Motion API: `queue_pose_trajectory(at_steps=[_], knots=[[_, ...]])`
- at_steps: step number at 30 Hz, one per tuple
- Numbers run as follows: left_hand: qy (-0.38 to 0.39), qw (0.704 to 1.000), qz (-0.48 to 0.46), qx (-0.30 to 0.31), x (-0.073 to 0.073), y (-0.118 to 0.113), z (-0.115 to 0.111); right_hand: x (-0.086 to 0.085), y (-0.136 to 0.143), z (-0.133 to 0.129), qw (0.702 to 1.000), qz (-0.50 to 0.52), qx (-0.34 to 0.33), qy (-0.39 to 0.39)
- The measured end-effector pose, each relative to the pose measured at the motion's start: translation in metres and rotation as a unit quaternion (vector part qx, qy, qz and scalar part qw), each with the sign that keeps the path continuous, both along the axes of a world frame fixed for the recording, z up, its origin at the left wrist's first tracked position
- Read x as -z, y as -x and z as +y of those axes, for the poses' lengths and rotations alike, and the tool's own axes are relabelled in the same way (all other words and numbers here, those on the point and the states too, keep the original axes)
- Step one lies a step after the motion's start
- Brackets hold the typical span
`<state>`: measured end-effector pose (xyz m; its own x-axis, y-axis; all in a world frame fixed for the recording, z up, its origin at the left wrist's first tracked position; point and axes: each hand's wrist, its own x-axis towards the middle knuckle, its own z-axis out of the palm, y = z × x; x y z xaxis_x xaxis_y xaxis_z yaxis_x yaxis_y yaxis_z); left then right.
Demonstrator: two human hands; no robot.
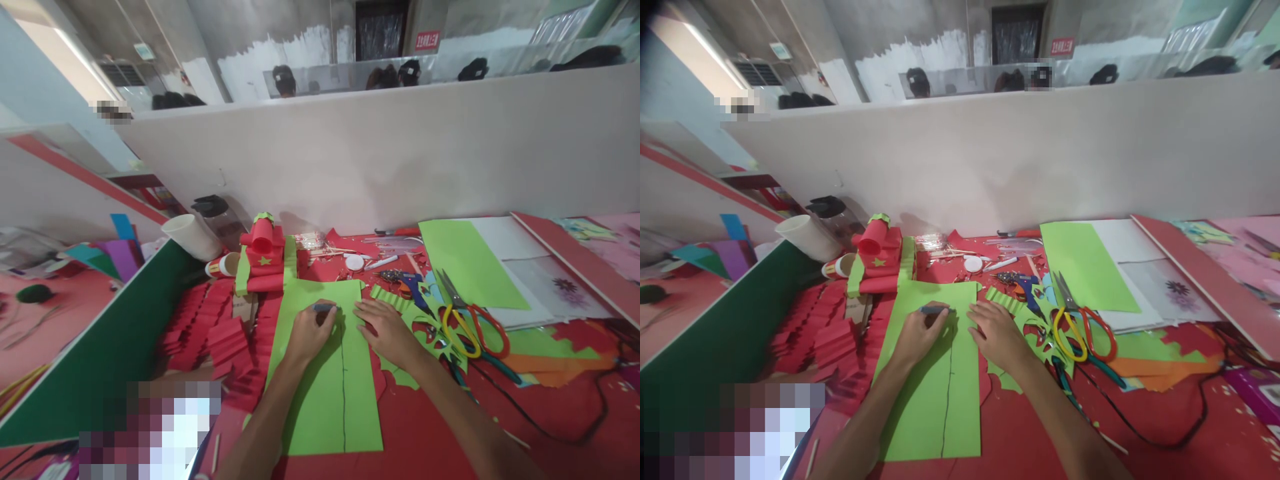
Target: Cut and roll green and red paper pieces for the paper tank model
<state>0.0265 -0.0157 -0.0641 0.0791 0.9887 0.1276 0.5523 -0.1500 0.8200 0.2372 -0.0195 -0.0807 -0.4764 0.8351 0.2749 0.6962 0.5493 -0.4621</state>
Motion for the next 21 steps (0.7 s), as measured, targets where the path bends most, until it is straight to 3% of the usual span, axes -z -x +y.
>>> queue_pose_trajectory(at_steps=[21], knots=[[0.003, 1.0, 0.008, 0.012, -0.007, -0.0019, -0.0056, 0.0066, -0.0008, 0.002, 1.0, -0.001, -0.003, -0.012]])
